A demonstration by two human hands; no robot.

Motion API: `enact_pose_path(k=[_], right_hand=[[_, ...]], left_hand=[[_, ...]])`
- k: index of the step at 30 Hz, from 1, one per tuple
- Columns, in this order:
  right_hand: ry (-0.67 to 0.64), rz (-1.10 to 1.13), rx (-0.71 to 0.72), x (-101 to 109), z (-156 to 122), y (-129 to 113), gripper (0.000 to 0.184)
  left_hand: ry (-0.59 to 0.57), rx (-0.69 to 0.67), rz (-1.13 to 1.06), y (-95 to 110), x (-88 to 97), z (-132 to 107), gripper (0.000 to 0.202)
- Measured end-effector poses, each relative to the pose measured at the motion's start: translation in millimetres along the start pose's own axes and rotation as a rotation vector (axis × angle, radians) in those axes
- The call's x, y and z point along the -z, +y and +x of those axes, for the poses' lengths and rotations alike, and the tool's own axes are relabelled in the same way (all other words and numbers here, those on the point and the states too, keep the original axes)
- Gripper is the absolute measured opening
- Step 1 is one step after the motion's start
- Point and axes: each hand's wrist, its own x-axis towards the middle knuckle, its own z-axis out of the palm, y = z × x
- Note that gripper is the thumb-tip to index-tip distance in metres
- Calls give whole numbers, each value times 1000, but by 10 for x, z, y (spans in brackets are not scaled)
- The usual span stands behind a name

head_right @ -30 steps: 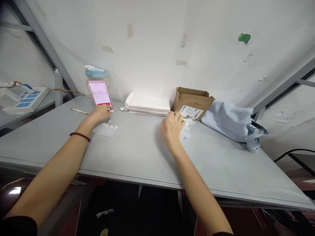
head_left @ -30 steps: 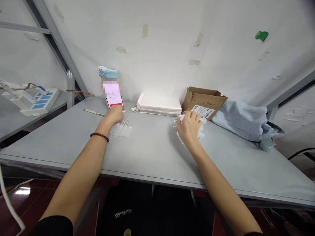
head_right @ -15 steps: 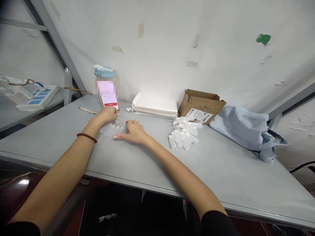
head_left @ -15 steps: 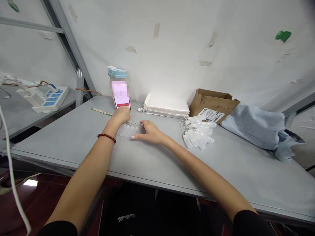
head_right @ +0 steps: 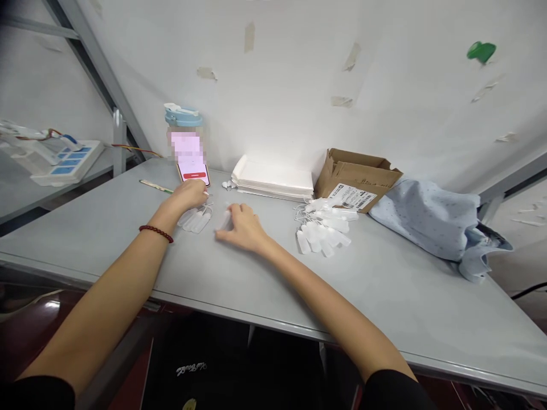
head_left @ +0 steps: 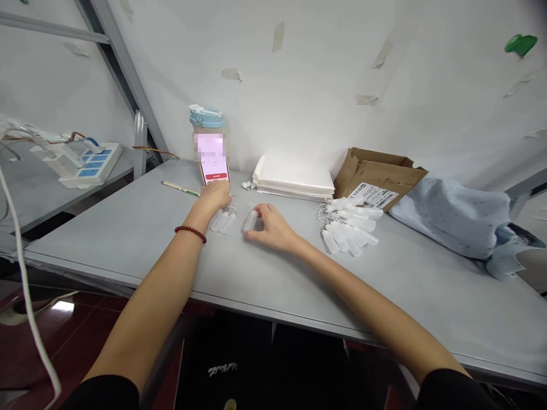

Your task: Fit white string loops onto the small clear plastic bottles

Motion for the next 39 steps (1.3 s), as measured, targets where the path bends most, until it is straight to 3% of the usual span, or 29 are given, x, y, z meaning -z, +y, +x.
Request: enact_pose_path(k=[2, 6, 9, 12, 15, 18, 23, 28, 39], right_hand=[[97, 93, 18, 109, -182, 110, 48], [194, 231, -123, 317, -538, 350, 50], [265, 355, -160, 393, -624, 450, 53], [342, 377, -152, 415, -586, 455, 55], [340, 317, -141, 421, -556, 412, 53], [308, 300, -116, 421, -571, 366, 50], [292, 268, -71, 401, -589, 317, 42], [311, 255, -22, 365, -561, 345, 38], [373, 206, 12, 360, -546, 395, 32]], left_hand=[[2, 4, -2, -6, 2, -5, 32], [95, -68, -64, 61, 49, -61, 23], [157, -276, -436, 274, 84, -177, 21], [12, -528, -959, 603, 61, -365, 25], [-288, -536, -1428, 895, -13, -550, 31], [-343, -486, -1660, 1032, -74, -644, 28], [-354, -441, -1703, 1037, -104, -659, 23], [-408, -484, -1620, 1041, -117, -663, 25], [-256, -535, -1389, 1015, -76, -654, 29]])
